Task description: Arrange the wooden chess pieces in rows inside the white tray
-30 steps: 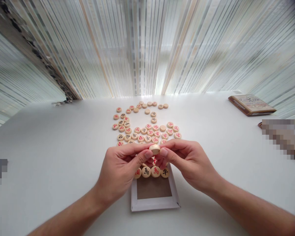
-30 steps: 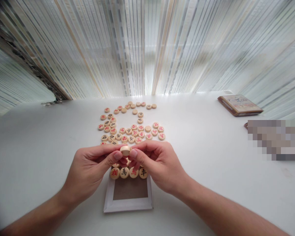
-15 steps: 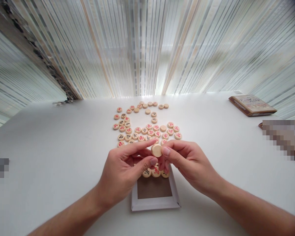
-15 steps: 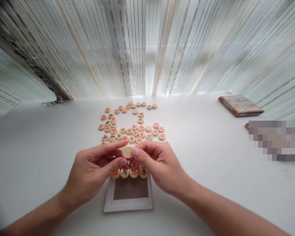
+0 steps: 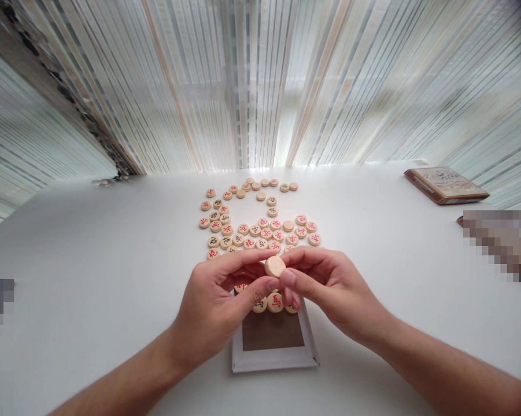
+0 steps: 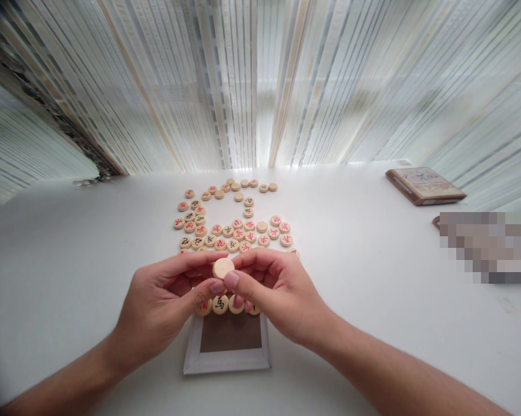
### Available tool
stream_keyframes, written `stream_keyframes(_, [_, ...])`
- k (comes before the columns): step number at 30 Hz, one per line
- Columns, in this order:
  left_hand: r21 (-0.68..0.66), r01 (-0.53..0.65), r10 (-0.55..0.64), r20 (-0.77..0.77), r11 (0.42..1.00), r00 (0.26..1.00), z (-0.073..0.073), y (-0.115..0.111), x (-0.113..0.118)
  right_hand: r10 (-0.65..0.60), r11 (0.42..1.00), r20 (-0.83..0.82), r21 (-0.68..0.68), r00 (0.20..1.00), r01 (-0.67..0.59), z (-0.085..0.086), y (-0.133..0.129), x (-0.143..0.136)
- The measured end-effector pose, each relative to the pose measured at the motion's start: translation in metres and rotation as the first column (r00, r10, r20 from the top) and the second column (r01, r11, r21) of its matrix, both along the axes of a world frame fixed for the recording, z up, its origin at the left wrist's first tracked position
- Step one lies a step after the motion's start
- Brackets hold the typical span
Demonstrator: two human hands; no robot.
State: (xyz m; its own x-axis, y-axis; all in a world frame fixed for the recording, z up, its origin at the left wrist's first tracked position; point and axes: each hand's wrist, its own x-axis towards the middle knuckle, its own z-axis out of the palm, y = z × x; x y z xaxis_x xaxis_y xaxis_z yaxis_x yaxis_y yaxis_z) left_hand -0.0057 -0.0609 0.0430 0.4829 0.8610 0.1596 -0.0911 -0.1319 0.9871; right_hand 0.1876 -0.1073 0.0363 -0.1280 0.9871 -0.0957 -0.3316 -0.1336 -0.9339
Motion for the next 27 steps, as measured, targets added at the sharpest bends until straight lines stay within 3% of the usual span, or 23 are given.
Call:
stream_keyframes(4, [0.061,0.016,-0.012,-0.064,0.998,0.998,-0.0003,0.0004,-0.0006,-0.013,0.999,-0.025,-0.042,1.000,0.012,0.0016,0.0005,-0.0016])
stream_keyframes(9, [0.323,0.052,0.008,-0.182,0.945,0.983,-0.0018,0.0007,-0.0030,-0.011,0.997,-0.039,-0.070,0.999,0.009,0.0036,0.0011,-0.0024])
stream_keyframes(12, [0.392,0.086,-0.009,-0.194,0.916,0.981,-0.0005,0.0009,-0.0030,-0.005,0.996,-0.029,-0.086,1.000,0.003,0.0033,0.0010,-0.0014])
stream_keyframes(15, [0.351,0.123,-0.058,-0.191,0.928,0.980,0.0018,0.0011,-0.0023,0.010,0.997,-0.031,-0.071,0.999,-0.012,0.0015,0.0005,0.0002])
stream_keyframes(19, [0.137,0.182,-0.167,-0.113,0.974,0.980,0.0031,0.0005,-0.0012,0.047,0.998,-0.079,-0.048,0.996,-0.051,0.0001,0.0005,0.0021])
stream_keyframes(22, [0.022,0.151,-0.150,-0.021,0.988,0.988,0.0027,-0.0004,-0.0008,0.081,0.995,-0.121,-0.055,0.989,-0.088,0.0006,0.0006,0.0030])
stream_keyframes(25, [0.024,0.144,-0.143,-0.027,0.989,0.989,0.0023,-0.0007,-0.0012,0.082,0.993,-0.140,-0.069,0.987,-0.092,0.0004,0.0001,0.0028])
stream_keyframes(27, [0.098,0.135,-0.127,-0.091,0.986,0.988,0.0022,-0.0006,-0.0018,0.070,0.994,-0.139,-0.078,0.988,-0.081,-0.0002,-0.0006,0.0022])
